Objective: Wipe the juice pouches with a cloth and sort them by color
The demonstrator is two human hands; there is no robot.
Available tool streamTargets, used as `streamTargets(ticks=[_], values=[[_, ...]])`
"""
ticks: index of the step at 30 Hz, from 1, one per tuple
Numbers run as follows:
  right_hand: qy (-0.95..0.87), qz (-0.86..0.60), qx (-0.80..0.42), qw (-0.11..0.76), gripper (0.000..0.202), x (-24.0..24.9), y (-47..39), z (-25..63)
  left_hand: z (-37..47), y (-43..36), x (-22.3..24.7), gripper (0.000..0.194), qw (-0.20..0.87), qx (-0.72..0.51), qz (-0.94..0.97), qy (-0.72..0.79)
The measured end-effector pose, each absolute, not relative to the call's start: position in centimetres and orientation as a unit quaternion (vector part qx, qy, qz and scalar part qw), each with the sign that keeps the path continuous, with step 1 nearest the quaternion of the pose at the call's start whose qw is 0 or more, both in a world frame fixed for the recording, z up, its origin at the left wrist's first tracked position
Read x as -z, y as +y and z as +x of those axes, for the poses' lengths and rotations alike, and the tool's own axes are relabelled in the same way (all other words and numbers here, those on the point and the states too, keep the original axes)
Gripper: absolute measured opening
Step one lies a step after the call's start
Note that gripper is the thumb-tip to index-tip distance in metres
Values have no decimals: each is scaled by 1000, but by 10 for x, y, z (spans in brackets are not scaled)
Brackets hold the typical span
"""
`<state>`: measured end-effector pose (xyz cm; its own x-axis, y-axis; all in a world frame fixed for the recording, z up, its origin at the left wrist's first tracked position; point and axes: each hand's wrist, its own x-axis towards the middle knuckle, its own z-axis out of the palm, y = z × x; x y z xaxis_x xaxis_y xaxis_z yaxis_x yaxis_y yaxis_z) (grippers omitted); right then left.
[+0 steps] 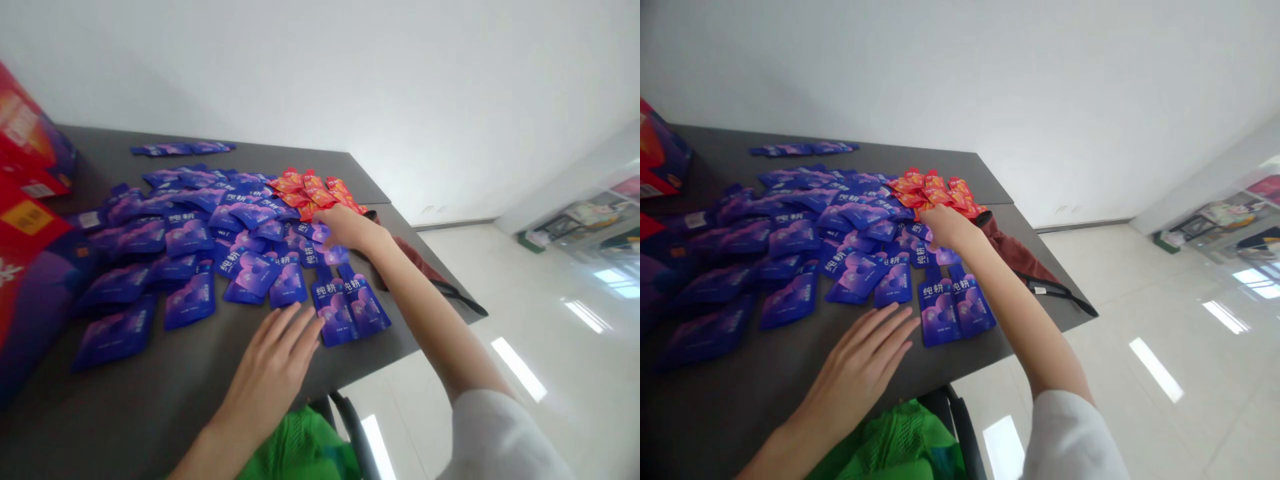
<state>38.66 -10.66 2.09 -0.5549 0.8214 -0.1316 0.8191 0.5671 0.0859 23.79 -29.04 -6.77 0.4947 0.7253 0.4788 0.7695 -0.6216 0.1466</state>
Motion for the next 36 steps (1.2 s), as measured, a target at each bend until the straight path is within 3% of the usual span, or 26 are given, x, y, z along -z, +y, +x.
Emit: streamTargets(ticks=[9,14,17,23,25,28,31,36], values=[[875,475,-36,88,39,25,-91,395,281,-271,82,50,-8,136,-881,-454],[886,456,-40,74,33,21,-93,399,283,-271,79,44,-17,129,-880,-456],[887,453,-56,63,23,10,-106,400,282,-272,79,42,-13,126,-881,-456],[857,475,-186,68,26,-50,-194,421,284,-276,85,43,-4,127,-881,-455],[821,506,-263,34,32,-56,-234,428,285,-277,85,42,-4,127,-881,-456],[829,459,-316,53,36,-26,-275,434,287,-276,82,42,-1,128,-882,-454],[846,411,-328,87,27,23,-284,434,288,-277,80,42,-5,120,-881,-457],[877,369,-305,45,26,54,-277,433,284,-278,81,44,-8,115,-888,-446]])
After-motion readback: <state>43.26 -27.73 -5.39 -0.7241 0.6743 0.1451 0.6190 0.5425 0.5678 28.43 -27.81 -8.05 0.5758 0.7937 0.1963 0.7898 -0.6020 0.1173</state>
